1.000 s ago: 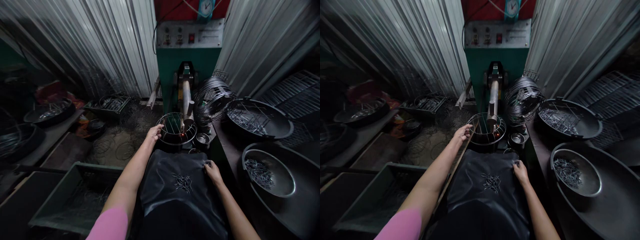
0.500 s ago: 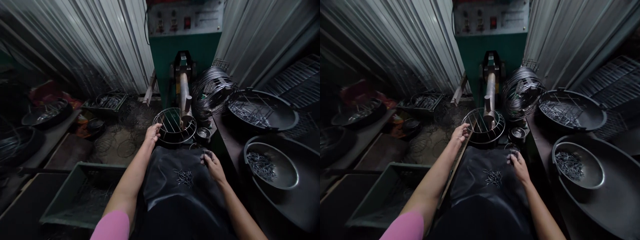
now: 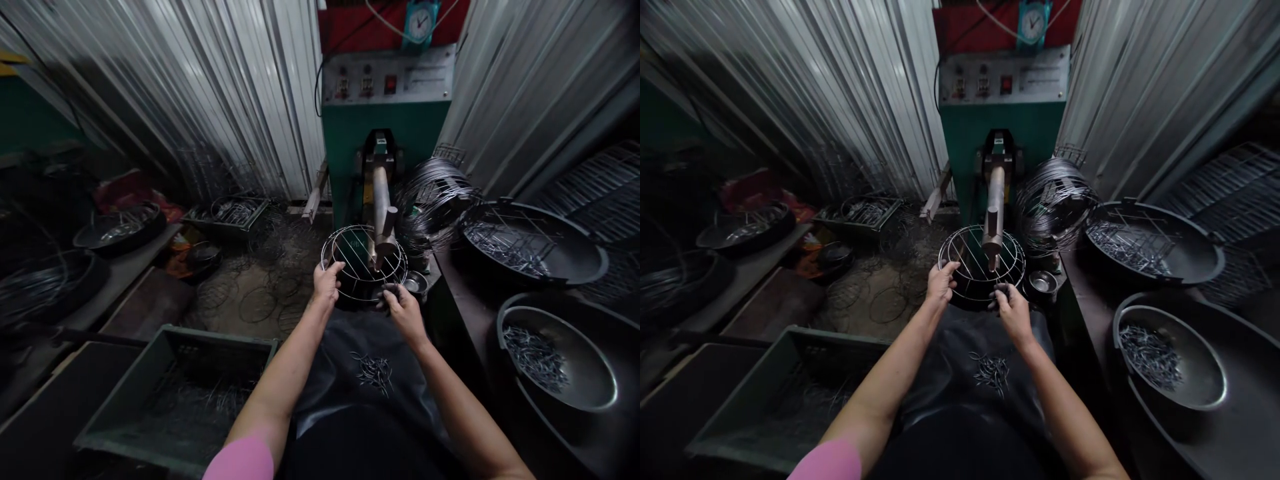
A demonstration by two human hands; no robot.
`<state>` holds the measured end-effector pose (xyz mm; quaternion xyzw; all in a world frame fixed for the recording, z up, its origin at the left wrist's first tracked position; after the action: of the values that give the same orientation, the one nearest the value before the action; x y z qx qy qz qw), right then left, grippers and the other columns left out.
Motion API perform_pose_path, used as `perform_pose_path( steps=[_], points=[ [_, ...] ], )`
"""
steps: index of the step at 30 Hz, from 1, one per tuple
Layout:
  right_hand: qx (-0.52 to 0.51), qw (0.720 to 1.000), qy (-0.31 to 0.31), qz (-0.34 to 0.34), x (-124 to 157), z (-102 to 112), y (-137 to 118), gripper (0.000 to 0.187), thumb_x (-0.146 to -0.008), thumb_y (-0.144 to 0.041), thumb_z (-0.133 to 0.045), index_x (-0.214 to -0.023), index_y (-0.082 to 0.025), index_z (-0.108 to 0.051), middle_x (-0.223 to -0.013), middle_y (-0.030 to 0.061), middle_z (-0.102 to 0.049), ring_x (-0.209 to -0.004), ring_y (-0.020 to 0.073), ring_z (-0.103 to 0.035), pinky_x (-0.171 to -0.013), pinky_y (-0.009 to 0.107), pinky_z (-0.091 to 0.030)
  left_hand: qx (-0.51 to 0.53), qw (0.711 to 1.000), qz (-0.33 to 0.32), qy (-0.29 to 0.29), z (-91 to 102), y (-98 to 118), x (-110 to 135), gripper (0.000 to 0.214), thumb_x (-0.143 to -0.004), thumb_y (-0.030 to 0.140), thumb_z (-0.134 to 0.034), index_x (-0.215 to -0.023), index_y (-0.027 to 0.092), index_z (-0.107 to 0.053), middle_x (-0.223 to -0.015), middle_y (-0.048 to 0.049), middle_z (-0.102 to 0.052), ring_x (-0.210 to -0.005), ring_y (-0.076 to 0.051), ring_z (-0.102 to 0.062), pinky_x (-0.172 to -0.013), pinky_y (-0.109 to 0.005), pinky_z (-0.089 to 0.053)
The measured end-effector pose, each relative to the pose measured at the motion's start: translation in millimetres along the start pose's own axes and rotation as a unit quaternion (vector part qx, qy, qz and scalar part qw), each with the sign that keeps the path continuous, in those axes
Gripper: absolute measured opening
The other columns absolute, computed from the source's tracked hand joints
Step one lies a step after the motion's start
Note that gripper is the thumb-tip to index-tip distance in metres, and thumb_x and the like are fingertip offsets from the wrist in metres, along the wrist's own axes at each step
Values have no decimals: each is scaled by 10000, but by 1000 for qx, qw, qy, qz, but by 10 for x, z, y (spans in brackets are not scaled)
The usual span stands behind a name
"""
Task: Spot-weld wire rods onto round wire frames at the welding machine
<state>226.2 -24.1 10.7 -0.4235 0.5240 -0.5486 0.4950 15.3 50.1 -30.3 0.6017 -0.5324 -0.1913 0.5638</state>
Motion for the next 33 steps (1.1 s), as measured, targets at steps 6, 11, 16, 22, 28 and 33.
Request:
perform_pose_path(
  steps=[6, 11, 16, 22, 28, 33],
  points=[
    [5, 999, 9, 41, -22, -18, -11, 222, -806, -403, -515, -877, -193, -539, -775, 34, -646, -596, 138, -603, -602, 274, -489, 15, 1000, 14, 5, -33, -54, -18, 519, -480, 224, -727, -930, 173, -473, -645, 61, -455, -441, -30, -349, -373, -161, -208],
    [43, 998, -31, 15, -148, -126, 135, 241, -787, -421, -512, -829, -185, -540, -709, 23, -634, -521, 126, -576, -523, 251, -452, 10, 1000, -2, -6, -59, -34, -11, 558, -470, 223, -735, -963, 176, -479, -683, 49, -477, -471, -37, -380, -377, -162, -211],
    [17, 1000, -26, 3, -177, -112, 161, 260, -785, -432, -519, -848, -180, -540, -752, 45, -648, -525, 124, -585, -487, 235, -438, 10, 1000, -4, -8, -75, -30, -6, 545, -485, 225, -743, -953, 184, -466, -675, 52, -479, -475, -36, -394, -384, -156, -216],
    [1, 1000, -25, 4, -174, -117, 162, 253, -779, -422, -527, -855, -181, -537, -759, 40, -645, -528, 119, -578, -507, 239, -456, 18, 1000, 10, 0, -62, -56, -1, 533, -484, 213, -740, -933, 184, -455, -633, 69, -449, -444, -29, -372, -373, -151, -181],
    [13, 999, -28, 16, -202, -130, 91, 231, -788, -406, -510, -854, -185, -538, -753, 36, -643, -529, 119, -577, -513, 241, -464, 15, 1000, 15, 9, -43, -65, -35, 499, -494, 216, -735, -911, 178, -464, -628, 62, -451, -449, -38, -383, -369, -152, -198],
    [37, 998, -24, 36, -284, -120, -5, 216, -788, -392, -501, -841, -186, -539, -721, 26, -638, -515, 119, -579, -526, 246, -464, 25, 999, 25, 15, -73, -83, -111, 514, -464, 226, -771, -875, 180, -466, -637, 56, -466, -455, -37, -388, -374, -148, -181]
  ],
)
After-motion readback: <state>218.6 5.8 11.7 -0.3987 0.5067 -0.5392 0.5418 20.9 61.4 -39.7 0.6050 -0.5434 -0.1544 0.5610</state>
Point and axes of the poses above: each hand's wrist, its own x-axis away from the middle knuckle, its own z-axis out of the back of the hand, y = z × x, the point moved 10 cm from there along -x, towards the middle knuckle
